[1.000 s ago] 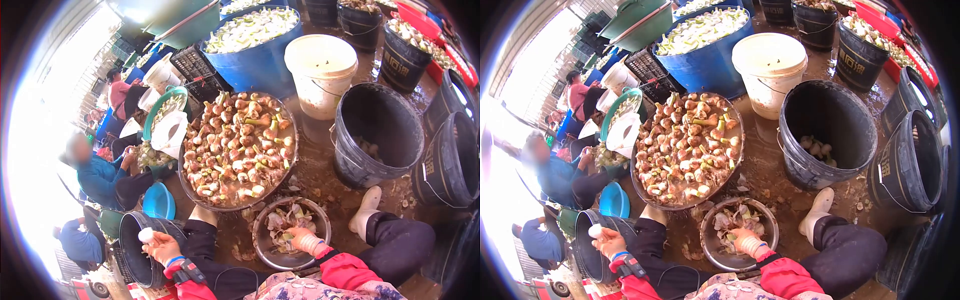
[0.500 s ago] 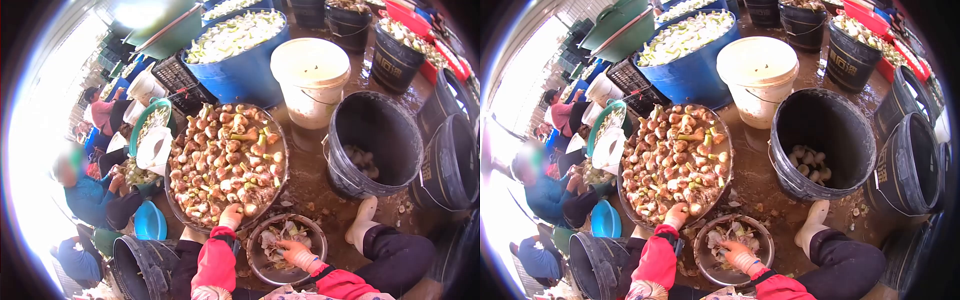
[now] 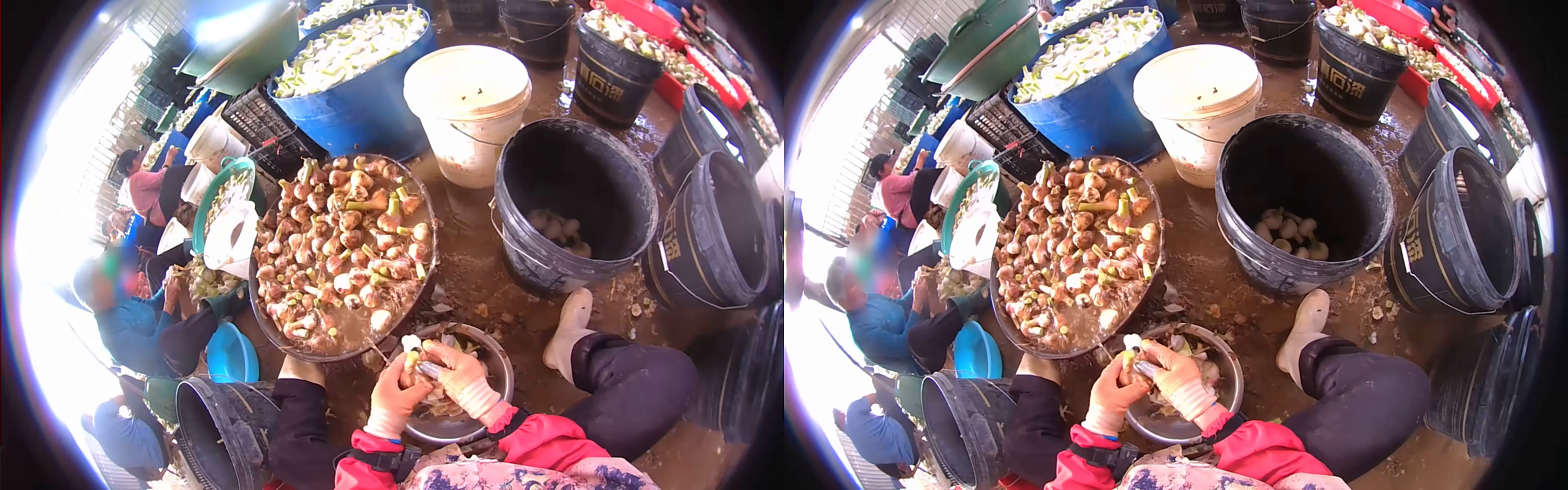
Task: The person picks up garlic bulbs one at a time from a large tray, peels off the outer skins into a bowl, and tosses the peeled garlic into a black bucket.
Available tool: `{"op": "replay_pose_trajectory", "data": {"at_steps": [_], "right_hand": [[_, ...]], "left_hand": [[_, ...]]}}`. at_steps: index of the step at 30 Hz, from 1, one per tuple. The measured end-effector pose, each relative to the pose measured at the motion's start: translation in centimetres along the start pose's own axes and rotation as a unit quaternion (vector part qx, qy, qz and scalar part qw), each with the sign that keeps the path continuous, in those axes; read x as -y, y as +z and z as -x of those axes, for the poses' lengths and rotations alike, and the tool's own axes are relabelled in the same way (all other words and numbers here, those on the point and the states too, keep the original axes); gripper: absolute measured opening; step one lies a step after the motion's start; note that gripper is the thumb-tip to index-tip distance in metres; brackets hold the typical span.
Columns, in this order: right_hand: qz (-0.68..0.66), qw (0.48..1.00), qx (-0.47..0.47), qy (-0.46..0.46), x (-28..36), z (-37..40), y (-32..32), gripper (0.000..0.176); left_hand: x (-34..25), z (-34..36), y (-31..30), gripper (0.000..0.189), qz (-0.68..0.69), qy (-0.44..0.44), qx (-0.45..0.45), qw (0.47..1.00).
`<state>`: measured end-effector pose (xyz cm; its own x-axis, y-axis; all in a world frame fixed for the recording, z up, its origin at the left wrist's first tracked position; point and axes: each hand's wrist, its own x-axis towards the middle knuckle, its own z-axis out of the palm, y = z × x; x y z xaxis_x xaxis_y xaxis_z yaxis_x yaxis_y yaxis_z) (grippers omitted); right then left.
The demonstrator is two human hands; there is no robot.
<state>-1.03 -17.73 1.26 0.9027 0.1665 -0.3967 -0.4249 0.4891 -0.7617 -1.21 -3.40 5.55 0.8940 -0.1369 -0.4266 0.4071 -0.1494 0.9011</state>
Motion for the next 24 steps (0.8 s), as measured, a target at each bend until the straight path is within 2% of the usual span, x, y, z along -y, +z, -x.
{"op": "replay_pose_trajectory", "data": {"at_steps": [1, 2, 4, 5, 6, 7, 8, 10, 11, 18, 20, 22, 23, 24], "right_hand": [[-0.012, 1.0, 0.011, 0.0, 0.0, 0.2, 0.0, 0.044], [-0.012, 1.0, 0.014, -0.003, 0.1, 0.2, -0.1, 0.044], [0.142, 0.985, 0.044, -0.093, 0.2, 0.4, -0.2, 0.043], [0.14, 0.985, 0.044, -0.094, 0.3, 0.9, -0.1, 0.043], [0.212, 0.972, 0.006, -0.104, 0.5, 1.5, 0.2, 0.043], [0.282, 0.952, -0.033, -0.114, 0.7, 1.8, 0.5, 0.043], [0.28, 0.952, -0.035, -0.117, 0.5, 1.8, 0.7, 0.043], [0.335, 0.936, -0.08, -0.072, -0.4, 1.8, 0.8, 0.043], [0.33, 0.936, -0.091, -0.083, 0.0, 2.1, 1.0, 0.044], [0.316, 0.943, -0.098, -0.025, -0.2, 1.8, 1.0, 0.046], [0.248, 0.96, -0.116, 0.059, -0.1, 1.5, 0.6, 0.047], [0.203, 0.971, -0.127, 0.021, -3.0, 0.5, -0.9, 0.043], [0.192, 0.978, -0.08, -0.001, -2.2, 0.4, -1.5, 0.041], [0.18, 0.983, -0.031, -0.022, -1.3, 0.5, -1.5, 0.039]], "left_hand": [[0.3, 0.2, 0.1, 0.062, -0.163, 0.054, -0.043, 0.984], [-0.1, 0.5, 0.3, 0.062, -0.165, 0.058, -0.045, 0.984], [-0.9, 1.1, 1.1, 0.07, -0.322, 0.037, -0.065, 0.944], [-0.7, 1.3, 1.5, 0.072, -0.368, 0.07, -0.085, 0.923], [-0.6, 1.6, 2.0, 0.072, -0.37, 0.071, -0.083, 0.922], [-0.6, 1.8, 2.6, 0.071, -0.421, 0.061, -0.101, 0.899], [-0.8, 1.8, 3.0, 0.07, -0.47, 0.052, -0.119, 0.873], [-0.6, 1.9, 3.2, 0.073, -0.489, 0.039, -0.109, 0.865], [-0.3, 2.0, 3.2, 0.076, -0.504, 0.035, -0.105, 0.856], [1.2, 3.0, 3.7, 0.088, -0.5, 0.062, -0.152, 0.85], [2.3, 2.9, 3.8, 0.089, -0.511, 0.086, -0.154, 0.841], [2.9, 2.5, 3.6, 0.087, -0.48, 0.17, -0.191, 0.839], [2.4, 2.3, 3.1, 0.076, -0.304, 0.088, -0.171, 0.933], [1.9, 2.0, 2.2, 0.06, 0.049, -0.076, -0.119, 0.989]]}}
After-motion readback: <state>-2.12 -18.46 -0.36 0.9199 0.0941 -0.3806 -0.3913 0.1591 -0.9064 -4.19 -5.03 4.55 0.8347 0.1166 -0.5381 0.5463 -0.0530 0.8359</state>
